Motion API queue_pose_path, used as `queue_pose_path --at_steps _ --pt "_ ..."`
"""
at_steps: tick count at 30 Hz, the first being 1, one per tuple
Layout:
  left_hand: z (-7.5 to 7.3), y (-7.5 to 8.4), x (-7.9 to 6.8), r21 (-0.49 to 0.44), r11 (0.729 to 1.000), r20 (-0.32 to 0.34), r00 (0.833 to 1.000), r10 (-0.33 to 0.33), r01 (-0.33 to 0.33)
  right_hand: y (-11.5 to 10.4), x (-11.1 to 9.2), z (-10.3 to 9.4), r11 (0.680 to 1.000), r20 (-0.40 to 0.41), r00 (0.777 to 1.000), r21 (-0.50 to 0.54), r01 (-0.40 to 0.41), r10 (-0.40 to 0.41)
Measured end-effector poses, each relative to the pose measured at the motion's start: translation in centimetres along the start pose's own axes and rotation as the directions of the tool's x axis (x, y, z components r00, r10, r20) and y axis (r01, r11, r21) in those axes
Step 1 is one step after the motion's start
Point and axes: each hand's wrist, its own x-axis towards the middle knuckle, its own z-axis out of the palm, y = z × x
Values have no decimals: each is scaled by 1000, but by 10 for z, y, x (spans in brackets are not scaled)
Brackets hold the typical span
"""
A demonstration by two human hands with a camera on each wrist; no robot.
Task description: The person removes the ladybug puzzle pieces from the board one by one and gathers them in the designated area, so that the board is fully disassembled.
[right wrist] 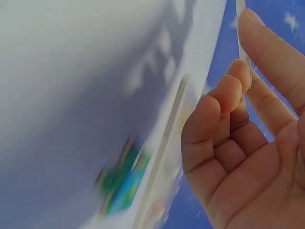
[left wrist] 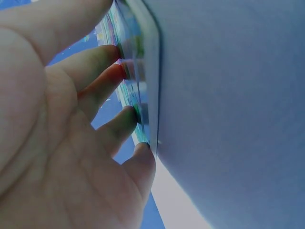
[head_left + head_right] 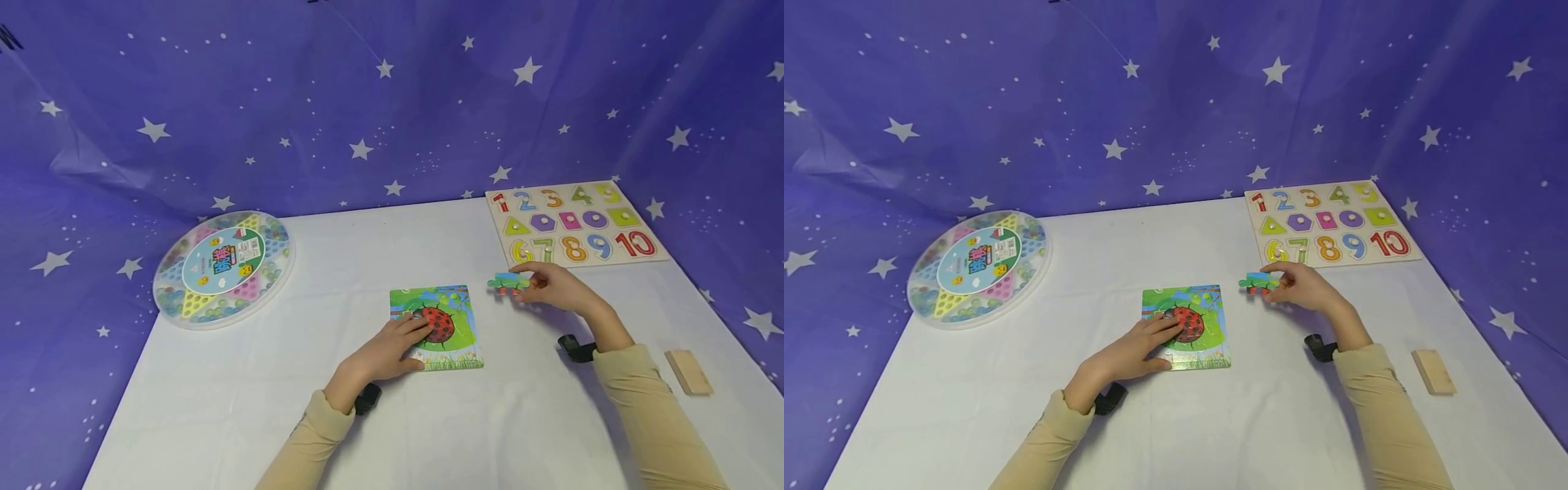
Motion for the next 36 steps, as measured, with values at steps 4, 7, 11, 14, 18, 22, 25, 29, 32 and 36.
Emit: queue_pose_path --at_steps 4,7,11,14,18,22,25,29,32,36 --pt "0 -1 -2 0 1000 -5 1000 0 0 16 -10 -11 997 12 998 -45 -67 67" --pt "0 -1 -3 3 1000 -5 1000 -5 5 24 -12 -12 993 36 994 -60 -97 99" --pt "1 -2 -5 10 1000 -10 1000 -8 8 26 -12 -10 991 45 992 -72 -115 118" --pt "2 -2 -6 17 1000 -6 1000 -18 18 25 -11 -8 989 48 991 -85 -124 129" --pt "5 -3 -8 23 999 2 999 -33 33 21 -9 -5 989 57 991 -97 -116 122" --pt "5 -3 -8 20 999 -1 1000 -29 29 9 -4 0 990 53 993 -103 -99 105" --pt "5 -2 -8 32 999 0 999 -32 32 -5 7 7 995 56 997 -84 -50 55" --pt "5 1 -5 80 996 5 999 -46 45 -35 23 29 995 61 995 -58 80 -76" --pt "4 4 -2 116 992 9 999 -52 51 -60 34 53 979 80 980 -78 186 -180" --pt "4 8 0 133 990 10 998 -58 56 -86 43 86 953 148 959 -149 262 -241"
